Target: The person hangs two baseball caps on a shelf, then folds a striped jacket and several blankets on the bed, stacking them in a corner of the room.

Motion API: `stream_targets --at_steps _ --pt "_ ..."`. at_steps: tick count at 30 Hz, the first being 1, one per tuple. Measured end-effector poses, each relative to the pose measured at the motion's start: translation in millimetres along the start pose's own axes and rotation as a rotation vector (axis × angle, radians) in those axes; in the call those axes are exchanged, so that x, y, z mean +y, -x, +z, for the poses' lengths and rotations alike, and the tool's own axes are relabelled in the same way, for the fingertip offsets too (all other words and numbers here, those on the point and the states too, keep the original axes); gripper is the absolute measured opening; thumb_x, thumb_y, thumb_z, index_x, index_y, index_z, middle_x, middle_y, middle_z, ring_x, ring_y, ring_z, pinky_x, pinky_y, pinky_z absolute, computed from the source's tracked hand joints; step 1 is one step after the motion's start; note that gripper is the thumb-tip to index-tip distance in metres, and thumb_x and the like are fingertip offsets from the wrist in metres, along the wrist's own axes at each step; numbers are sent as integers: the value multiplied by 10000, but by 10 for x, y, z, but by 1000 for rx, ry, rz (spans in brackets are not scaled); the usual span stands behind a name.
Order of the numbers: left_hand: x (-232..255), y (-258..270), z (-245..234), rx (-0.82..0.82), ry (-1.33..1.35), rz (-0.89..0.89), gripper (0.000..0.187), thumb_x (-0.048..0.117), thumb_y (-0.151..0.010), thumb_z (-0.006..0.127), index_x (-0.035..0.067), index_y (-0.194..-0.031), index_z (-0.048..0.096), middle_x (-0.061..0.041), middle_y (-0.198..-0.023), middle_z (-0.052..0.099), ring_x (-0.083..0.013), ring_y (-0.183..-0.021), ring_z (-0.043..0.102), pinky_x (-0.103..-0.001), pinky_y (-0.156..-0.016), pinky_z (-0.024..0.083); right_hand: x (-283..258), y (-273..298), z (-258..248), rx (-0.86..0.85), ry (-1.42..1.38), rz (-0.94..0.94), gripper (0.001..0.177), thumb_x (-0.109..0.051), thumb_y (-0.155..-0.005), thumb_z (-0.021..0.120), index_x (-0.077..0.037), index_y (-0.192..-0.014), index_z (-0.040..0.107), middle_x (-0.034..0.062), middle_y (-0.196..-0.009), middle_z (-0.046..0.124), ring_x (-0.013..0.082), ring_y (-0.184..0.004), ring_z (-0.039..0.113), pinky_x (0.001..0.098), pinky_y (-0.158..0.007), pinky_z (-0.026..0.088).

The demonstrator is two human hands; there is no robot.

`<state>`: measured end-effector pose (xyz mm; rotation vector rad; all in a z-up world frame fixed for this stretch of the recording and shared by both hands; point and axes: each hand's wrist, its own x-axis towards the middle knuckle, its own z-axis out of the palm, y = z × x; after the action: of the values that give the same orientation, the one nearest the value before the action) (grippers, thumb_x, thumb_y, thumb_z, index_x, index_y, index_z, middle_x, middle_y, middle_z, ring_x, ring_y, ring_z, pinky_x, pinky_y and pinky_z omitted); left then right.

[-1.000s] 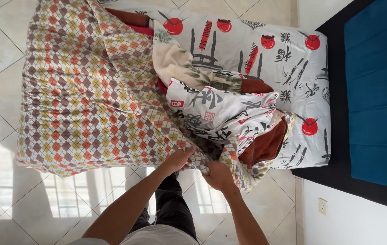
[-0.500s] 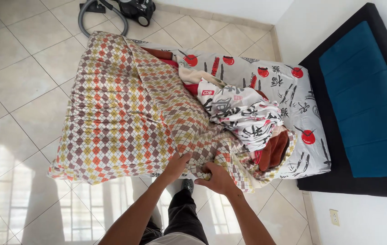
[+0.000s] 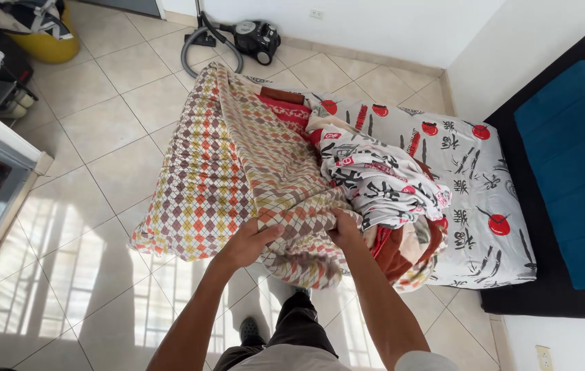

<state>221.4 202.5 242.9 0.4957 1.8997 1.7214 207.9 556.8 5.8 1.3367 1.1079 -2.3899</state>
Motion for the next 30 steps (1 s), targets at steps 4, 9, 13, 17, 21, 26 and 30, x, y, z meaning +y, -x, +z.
stream_targets --at_steps 4,9,13,17,21,26,30 --pt "-253 -52 -355 345 -269 -183 492 421 -951 658 -39 -1127 647 -121 -974 675 -232 -923 620 -387 -875 497 56 345 363 -234 -121 -333 267 -118 -991 579 -9 -1232 543 134 -1111 691 253 -945 721 431 -797 630" --pt "-313 -414 -135 604 -802 -182 791 460 -857 758 -36 -1385 441 -256 -1363 489 -404 -1257 476 -559 -1036 378 -56 1183 780 -239 -20 -458 238 -76 -995 553 -3 -1218 514 141 -1111 699 237 -926 741 396 -791 630" --pt "-296 -955 534 70 -976 -46 945 610 -805 774 83 -1467 354 -217 -1526 333 -408 -1458 266 -634 -1167 206 -201 1196 699 -241 113 -469 265 -115 -970 618 22 -1186 550 164 -1079 700 254 -838 742 412 -688 621" --pt "-652 -1628 1203 -104 -1038 106 1218 534 -607 903 51 -1529 271 -220 -1526 352 -394 -1390 341 -657 -1100 255 -411 945 244 -214 207 -425 333 -192 -969 668 40 -1190 581 173 -1080 683 241 -828 713 386 -675 587" --pt "-1341 -2244 1526 -137 -818 -3 955 350 -737 845 20 -1496 368 -230 -1353 502 -415 -1271 522 -508 -974 522 -555 581 -389 -250 246 -460 513 -367 -1019 631 85 -1256 593 190 -1161 668 253 -1003 723 408 -909 602" --pt "-1018 -2710 1642 -96 -859 38 570 194 -646 875 6 -1104 592 -194 -1067 622 -399 -1034 603 -504 -886 501 -755 301 -757 156 -39 87 808 -739 -930 467 -90 -1400 369 207 -1154 571 419 -1031 674 535 -977 525" --pt "-925 -2991 1762 -203 -892 -2 317 138 -651 787 7 -880 610 -167 -966 640 -372 -979 630 -465 -871 515 -632 -1022 -1544 330 -328 57 647 -588 -888 653 -131 -1320 502 195 -1048 617 334 -853 610 473 -782 510"
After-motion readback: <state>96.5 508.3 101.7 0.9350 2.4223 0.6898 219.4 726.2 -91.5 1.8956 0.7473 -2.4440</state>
